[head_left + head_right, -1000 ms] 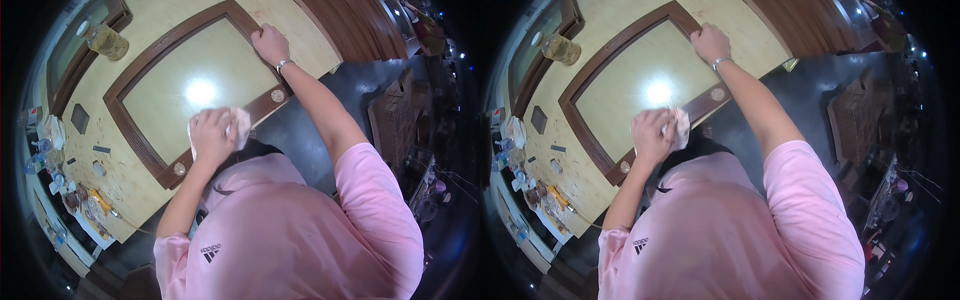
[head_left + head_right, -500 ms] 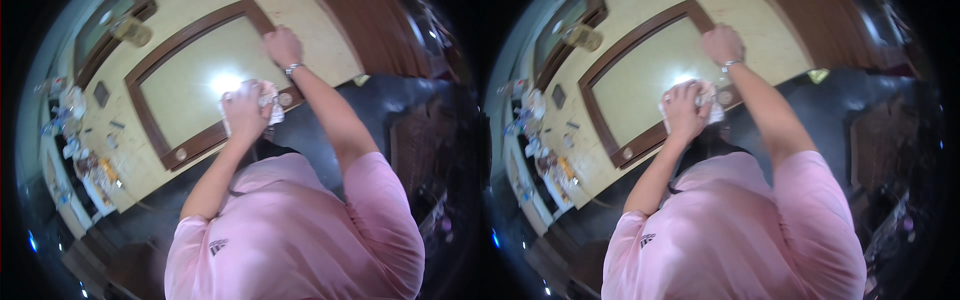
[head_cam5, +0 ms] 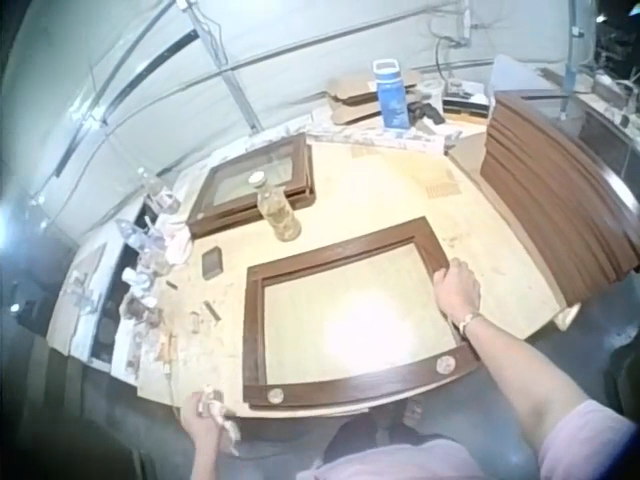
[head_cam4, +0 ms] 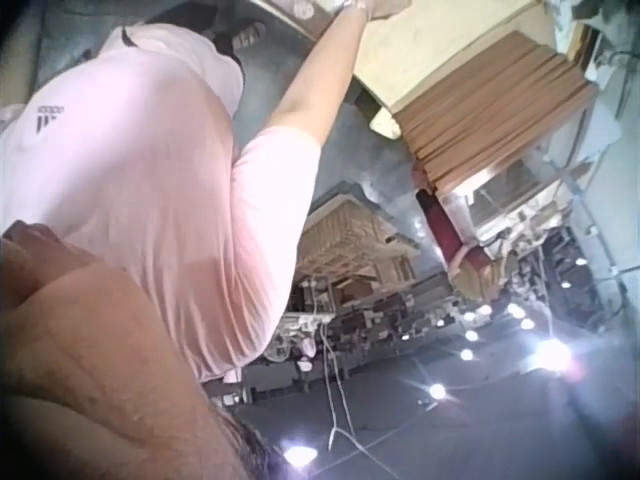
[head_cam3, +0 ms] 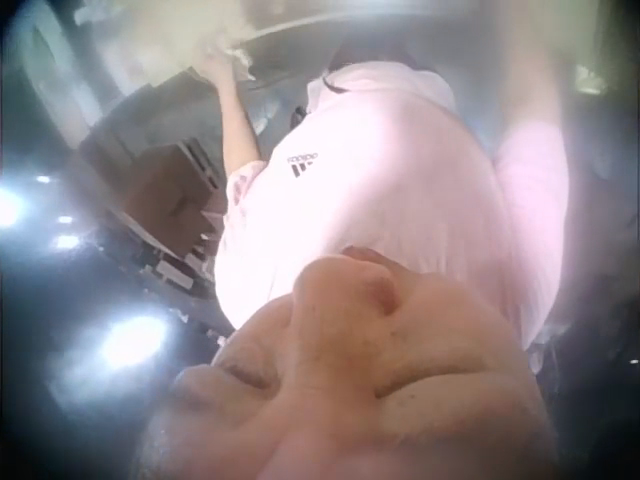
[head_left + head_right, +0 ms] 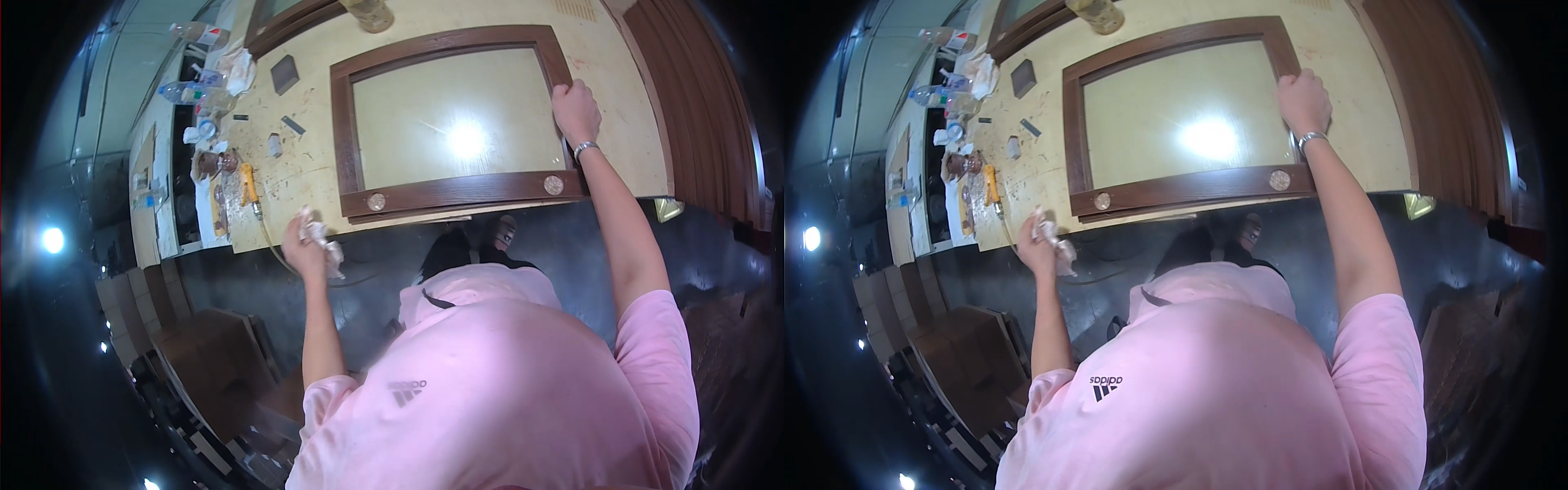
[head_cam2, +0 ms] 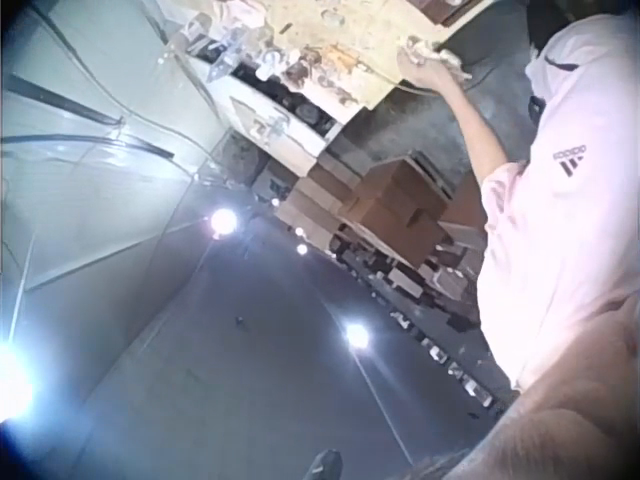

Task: The person cleans a glass pane within a wooden frame by wiping it with a cloth and using a small scraping tool on the frame edges.

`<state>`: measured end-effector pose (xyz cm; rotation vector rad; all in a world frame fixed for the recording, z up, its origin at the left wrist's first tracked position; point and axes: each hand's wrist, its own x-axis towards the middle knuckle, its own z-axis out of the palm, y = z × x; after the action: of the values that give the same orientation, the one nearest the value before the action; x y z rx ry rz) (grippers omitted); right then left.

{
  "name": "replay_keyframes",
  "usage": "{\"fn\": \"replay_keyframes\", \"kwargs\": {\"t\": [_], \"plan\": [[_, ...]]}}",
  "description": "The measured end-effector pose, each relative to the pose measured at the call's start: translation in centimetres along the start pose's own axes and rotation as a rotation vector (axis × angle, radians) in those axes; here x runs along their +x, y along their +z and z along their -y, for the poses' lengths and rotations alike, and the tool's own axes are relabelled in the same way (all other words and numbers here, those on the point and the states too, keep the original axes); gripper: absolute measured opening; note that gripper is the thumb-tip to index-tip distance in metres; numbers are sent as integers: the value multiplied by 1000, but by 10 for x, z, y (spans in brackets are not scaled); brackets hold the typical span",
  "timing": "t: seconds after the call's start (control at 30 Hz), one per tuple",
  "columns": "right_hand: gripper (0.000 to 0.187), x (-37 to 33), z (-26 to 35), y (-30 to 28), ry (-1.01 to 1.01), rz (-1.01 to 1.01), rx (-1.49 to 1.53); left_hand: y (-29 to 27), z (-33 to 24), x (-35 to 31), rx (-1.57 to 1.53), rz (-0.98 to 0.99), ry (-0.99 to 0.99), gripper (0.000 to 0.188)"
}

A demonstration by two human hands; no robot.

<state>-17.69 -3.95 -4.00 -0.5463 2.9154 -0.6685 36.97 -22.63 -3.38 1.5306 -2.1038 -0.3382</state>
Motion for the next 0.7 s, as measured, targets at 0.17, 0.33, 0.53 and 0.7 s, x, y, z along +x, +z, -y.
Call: {"fn": "replay_keyframes", "kwargs": {"t": [0.17,0.33,0.53,0.7], "plan": [[33,-6,5,-4,-143,-124,-53,2,-42,5,-248,-54,149,37],[53,-88,37,24,-751,96,337,40,-107,23,-311,12,374,35],[66,-223,118,24,-1021,374,126,34,-110,35,-93,430,808,47],[56,-230,119,33,-958,257,121,99,-90,123,-265,377,819,49]]}}
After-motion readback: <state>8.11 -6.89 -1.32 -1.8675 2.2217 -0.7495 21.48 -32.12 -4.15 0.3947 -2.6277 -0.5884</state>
